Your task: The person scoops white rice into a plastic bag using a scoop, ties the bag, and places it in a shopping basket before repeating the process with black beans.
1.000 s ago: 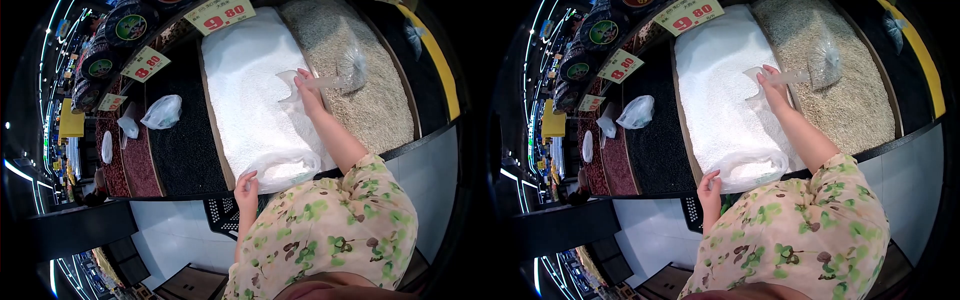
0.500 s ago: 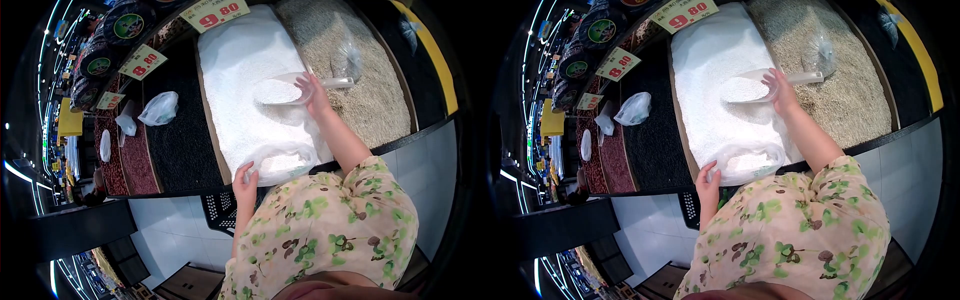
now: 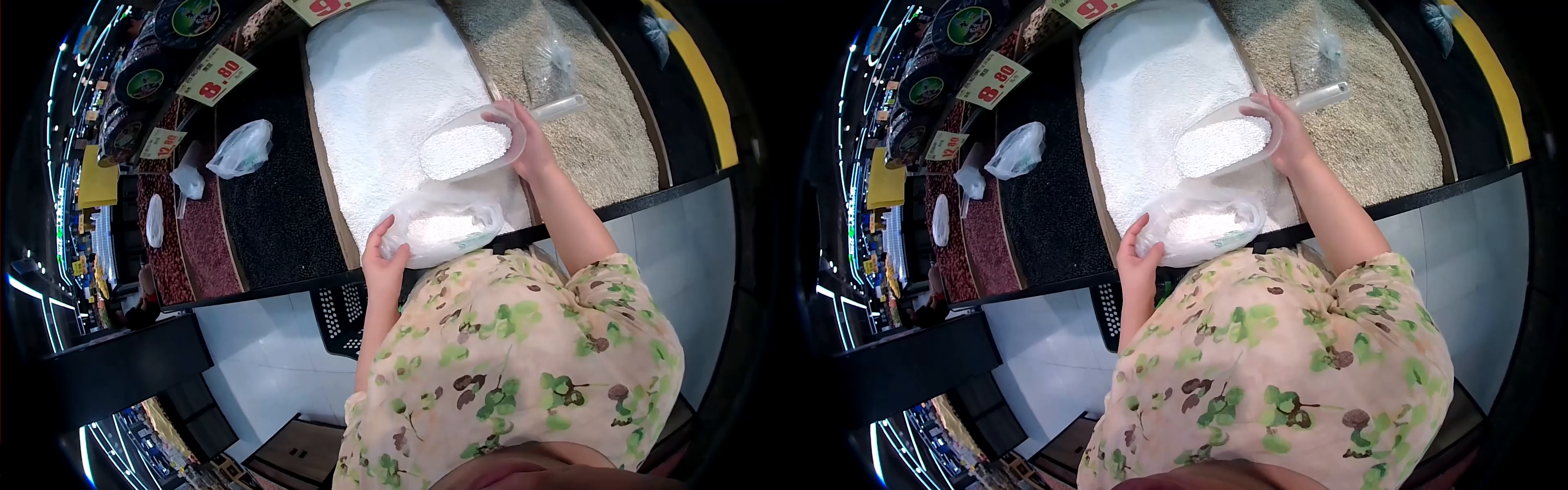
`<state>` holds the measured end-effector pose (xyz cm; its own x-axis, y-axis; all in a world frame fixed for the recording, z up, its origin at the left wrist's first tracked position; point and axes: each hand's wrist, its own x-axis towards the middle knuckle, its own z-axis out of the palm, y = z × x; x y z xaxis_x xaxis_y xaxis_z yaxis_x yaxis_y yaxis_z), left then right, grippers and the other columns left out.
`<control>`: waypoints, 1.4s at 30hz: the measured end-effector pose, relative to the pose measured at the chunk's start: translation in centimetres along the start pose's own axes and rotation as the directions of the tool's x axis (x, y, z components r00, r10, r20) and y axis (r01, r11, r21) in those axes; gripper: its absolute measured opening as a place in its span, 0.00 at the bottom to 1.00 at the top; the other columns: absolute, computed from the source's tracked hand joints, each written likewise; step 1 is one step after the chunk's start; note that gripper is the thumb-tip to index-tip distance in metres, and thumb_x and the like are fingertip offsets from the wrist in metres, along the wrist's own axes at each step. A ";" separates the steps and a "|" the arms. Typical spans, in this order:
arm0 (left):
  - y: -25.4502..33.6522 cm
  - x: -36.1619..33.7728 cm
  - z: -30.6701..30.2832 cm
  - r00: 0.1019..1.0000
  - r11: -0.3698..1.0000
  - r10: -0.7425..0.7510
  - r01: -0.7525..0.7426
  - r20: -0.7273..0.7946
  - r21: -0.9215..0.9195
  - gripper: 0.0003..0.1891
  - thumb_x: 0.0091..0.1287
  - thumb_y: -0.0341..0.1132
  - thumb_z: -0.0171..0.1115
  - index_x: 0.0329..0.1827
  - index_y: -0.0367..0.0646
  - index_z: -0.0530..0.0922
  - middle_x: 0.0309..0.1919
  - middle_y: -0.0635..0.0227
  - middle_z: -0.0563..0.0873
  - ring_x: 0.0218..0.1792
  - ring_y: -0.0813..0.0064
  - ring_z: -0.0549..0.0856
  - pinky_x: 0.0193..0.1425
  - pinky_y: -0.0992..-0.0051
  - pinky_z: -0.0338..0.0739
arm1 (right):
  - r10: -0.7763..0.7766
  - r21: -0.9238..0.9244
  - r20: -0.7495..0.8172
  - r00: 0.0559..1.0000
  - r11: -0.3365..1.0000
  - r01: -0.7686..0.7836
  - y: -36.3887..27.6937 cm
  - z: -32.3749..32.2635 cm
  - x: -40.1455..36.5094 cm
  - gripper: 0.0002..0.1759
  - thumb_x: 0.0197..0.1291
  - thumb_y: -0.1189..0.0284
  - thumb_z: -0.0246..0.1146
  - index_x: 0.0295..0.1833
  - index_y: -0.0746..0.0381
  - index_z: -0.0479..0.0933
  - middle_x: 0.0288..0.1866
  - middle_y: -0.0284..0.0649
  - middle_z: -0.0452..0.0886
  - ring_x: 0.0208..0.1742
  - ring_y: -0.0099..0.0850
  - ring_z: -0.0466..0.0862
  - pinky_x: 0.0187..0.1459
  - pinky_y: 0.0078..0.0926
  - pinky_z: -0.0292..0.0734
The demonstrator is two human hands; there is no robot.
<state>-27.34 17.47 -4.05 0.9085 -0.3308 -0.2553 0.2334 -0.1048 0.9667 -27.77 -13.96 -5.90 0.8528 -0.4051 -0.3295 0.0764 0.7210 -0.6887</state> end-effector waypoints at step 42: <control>1.8 -0.2 -0.3 0.978 0.936 -0.200 0.171 -0.065 -0.307 0.26 0.61 0.16 0.53 0.66 0.32 0.67 0.58 0.55 0.76 0.56 0.71 0.79 0.60 0.74 0.73 | -0.285 -0.380 -0.111 0.952 0.897 0.224 2.6 0.3 5.3 0.28 0.62 0.58 0.63 0.63 0.59 0.69 0.55 0.39 0.75 0.54 0.27 0.73 0.48 0.28 0.69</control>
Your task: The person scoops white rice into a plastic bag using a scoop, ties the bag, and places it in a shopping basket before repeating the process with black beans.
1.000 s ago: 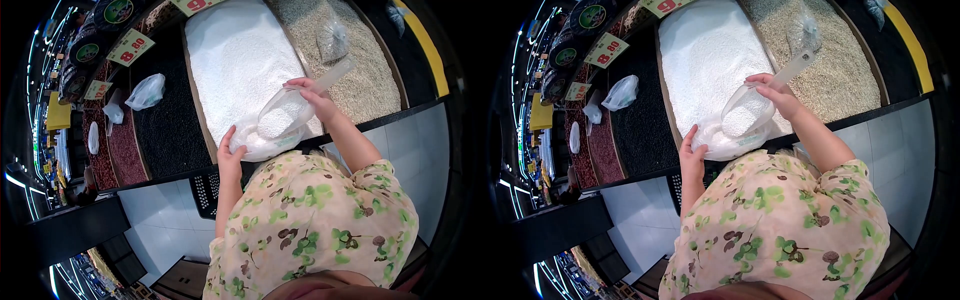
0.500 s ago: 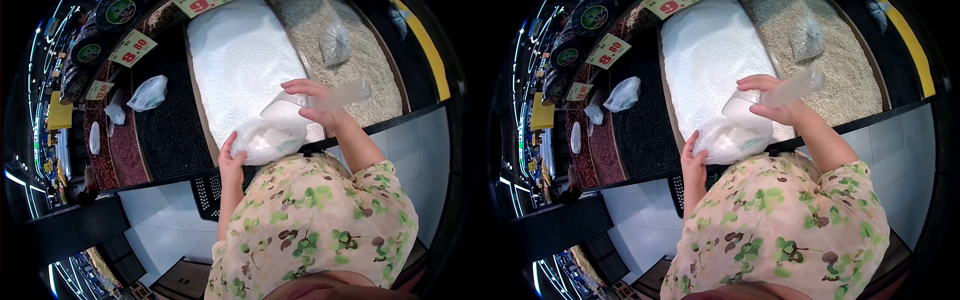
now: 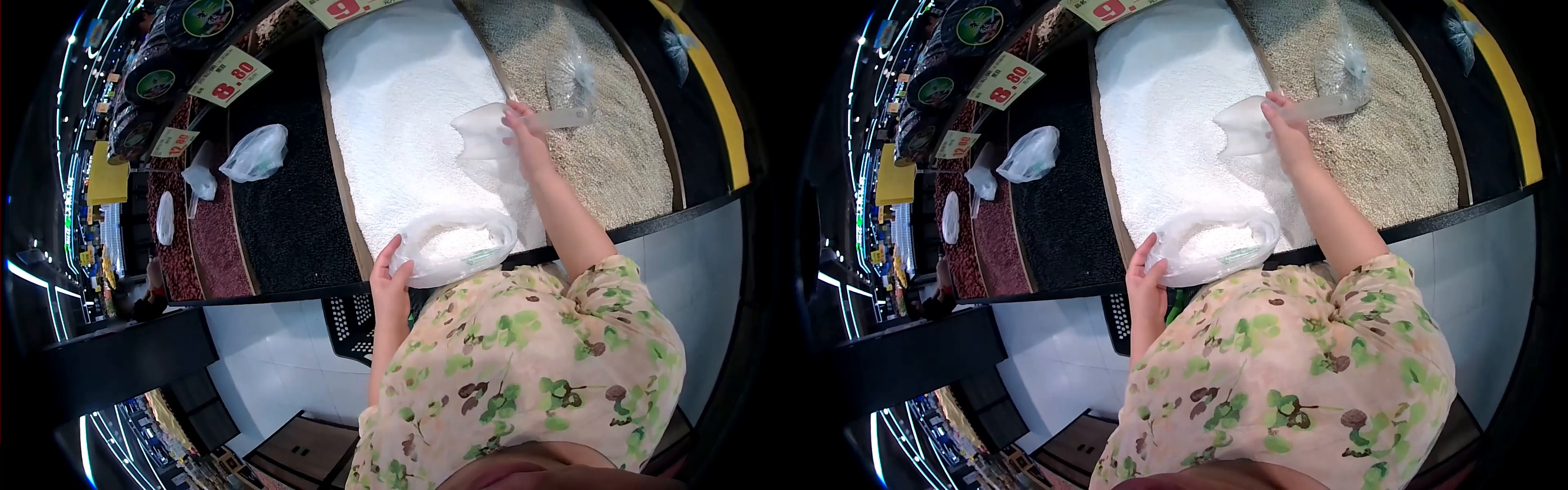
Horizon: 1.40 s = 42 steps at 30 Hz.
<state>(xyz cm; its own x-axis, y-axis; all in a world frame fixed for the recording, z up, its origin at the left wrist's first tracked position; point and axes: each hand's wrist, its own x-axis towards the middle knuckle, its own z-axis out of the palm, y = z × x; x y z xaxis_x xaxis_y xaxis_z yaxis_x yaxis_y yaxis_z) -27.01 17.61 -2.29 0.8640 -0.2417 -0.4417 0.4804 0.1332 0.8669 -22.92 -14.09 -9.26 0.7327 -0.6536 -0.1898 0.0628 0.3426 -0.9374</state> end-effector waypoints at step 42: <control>-1.2 -0.8 0.5 0.993 0.993 0.107 -0.104 0.046 -0.053 0.27 0.59 0.15 0.53 0.65 0.33 0.68 0.60 0.56 0.75 0.57 0.70 0.77 0.61 0.73 0.72 | 0.191 0.315 0.213 0.958 0.915 -0.252 -3.1 -3.7 -5.2 0.29 0.68 0.53 0.48 0.66 0.62 0.64 0.59 0.47 0.73 0.64 0.40 0.68 0.57 0.48 0.73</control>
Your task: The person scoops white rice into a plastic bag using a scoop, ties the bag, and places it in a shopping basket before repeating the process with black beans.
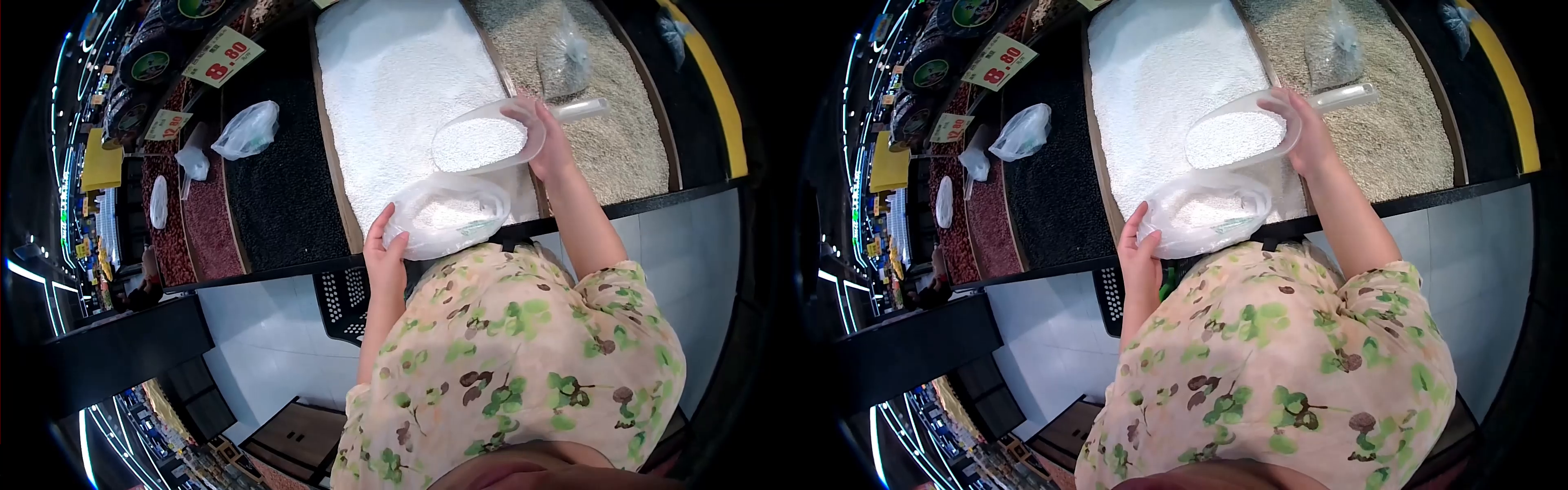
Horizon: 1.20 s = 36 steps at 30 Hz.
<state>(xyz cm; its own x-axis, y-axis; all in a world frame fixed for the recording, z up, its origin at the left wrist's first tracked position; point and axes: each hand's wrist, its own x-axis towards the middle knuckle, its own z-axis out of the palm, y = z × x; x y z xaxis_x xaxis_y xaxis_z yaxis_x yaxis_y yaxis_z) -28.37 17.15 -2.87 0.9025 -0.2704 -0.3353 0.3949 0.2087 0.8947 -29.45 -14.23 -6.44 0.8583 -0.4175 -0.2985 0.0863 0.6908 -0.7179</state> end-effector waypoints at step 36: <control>0.3 1.5 -0.3 1.000 1.000 -0.001 0.000 -0.010 -0.029 0.22 0.62 0.17 0.51 0.62 0.32 0.70 0.58 0.53 0.76 0.56 0.67 0.79 0.60 0.72 0.76 | -0.216 -0.179 -0.149 0.965 0.966 0.188 0.2 0.5 1.2 0.30 0.62 0.64 0.61 0.68 0.60 0.62 0.67 0.43 0.67 0.68 0.33 0.67 0.59 0.31 0.68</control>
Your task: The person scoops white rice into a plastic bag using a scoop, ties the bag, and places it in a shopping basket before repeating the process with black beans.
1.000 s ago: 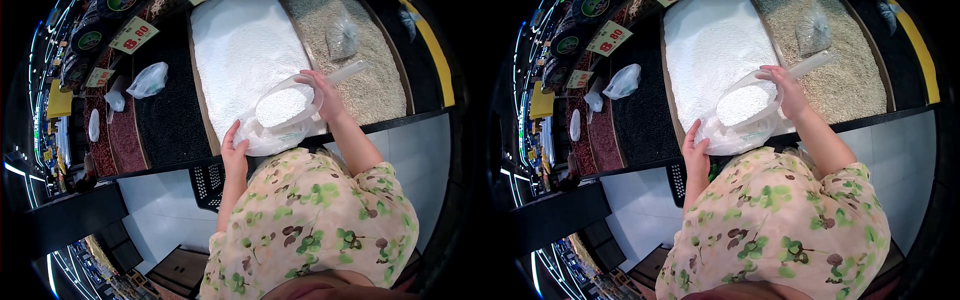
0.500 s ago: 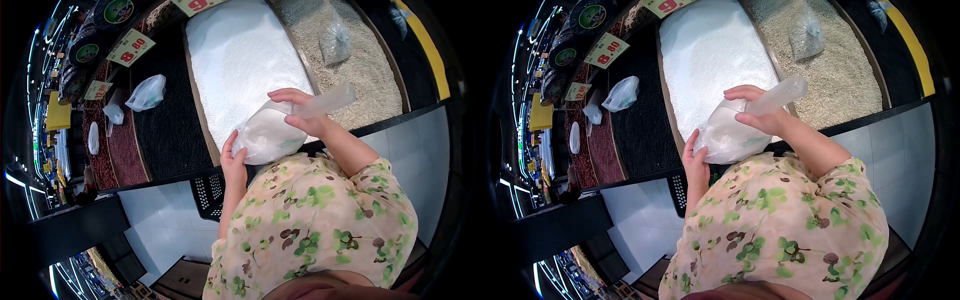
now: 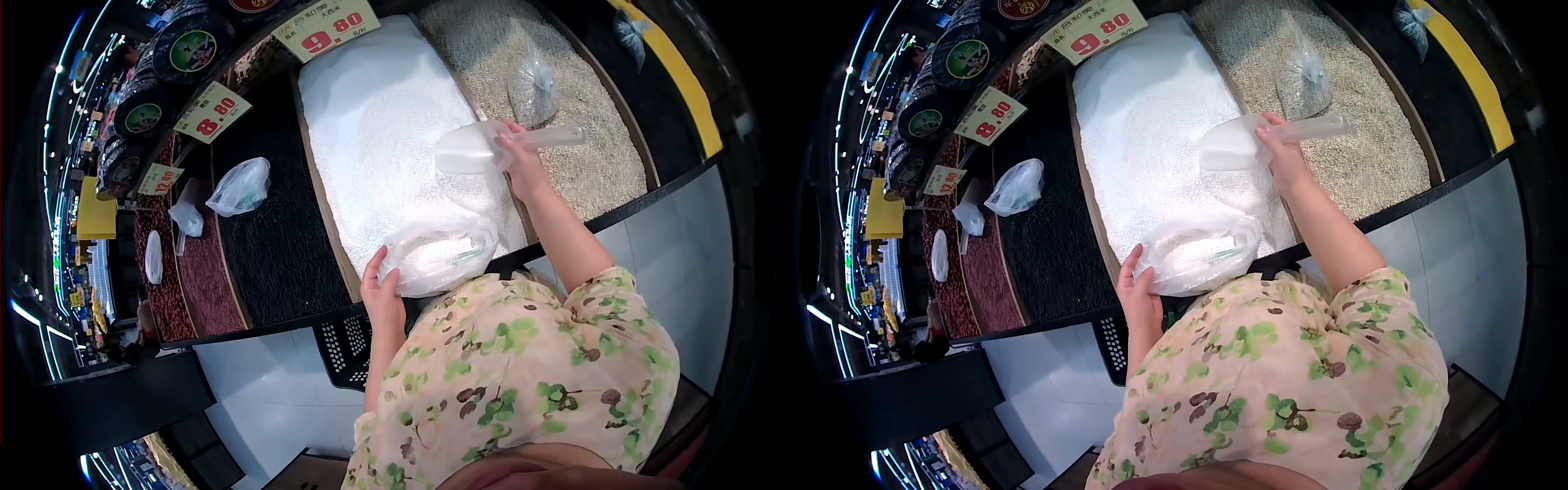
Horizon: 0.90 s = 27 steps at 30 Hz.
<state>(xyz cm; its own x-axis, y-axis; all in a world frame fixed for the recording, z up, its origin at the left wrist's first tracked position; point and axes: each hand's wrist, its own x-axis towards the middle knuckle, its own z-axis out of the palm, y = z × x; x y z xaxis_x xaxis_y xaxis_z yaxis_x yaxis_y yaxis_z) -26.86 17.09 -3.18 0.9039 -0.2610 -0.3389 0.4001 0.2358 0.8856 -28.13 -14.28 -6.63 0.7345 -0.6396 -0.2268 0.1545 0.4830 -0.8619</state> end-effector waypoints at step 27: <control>0.5 -0.1 -3.3 0.982 0.986 0.153 -0.160 0.111 0.054 0.15 0.62 0.18 0.53 0.53 0.30 0.75 0.49 0.56 0.81 0.48 0.70 0.82 0.54 0.73 0.77 | 0.266 -0.807 0.325 0.908 0.579 0.119 6.5 -1.4 -8.6 0.25 0.53 0.60 0.67 0.54 0.60 0.77 0.46 0.45 0.83 0.49 0.38 0.82 0.52 0.30 0.75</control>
<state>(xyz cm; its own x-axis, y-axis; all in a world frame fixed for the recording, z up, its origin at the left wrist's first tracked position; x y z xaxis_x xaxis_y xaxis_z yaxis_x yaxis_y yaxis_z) -26.26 20.28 -3.77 0.9322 -0.3238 -0.1617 0.2414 0.2234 0.9444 -34.38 -6.52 -10.93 0.9224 -0.2579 -0.2876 -0.3561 -0.2789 -0.8919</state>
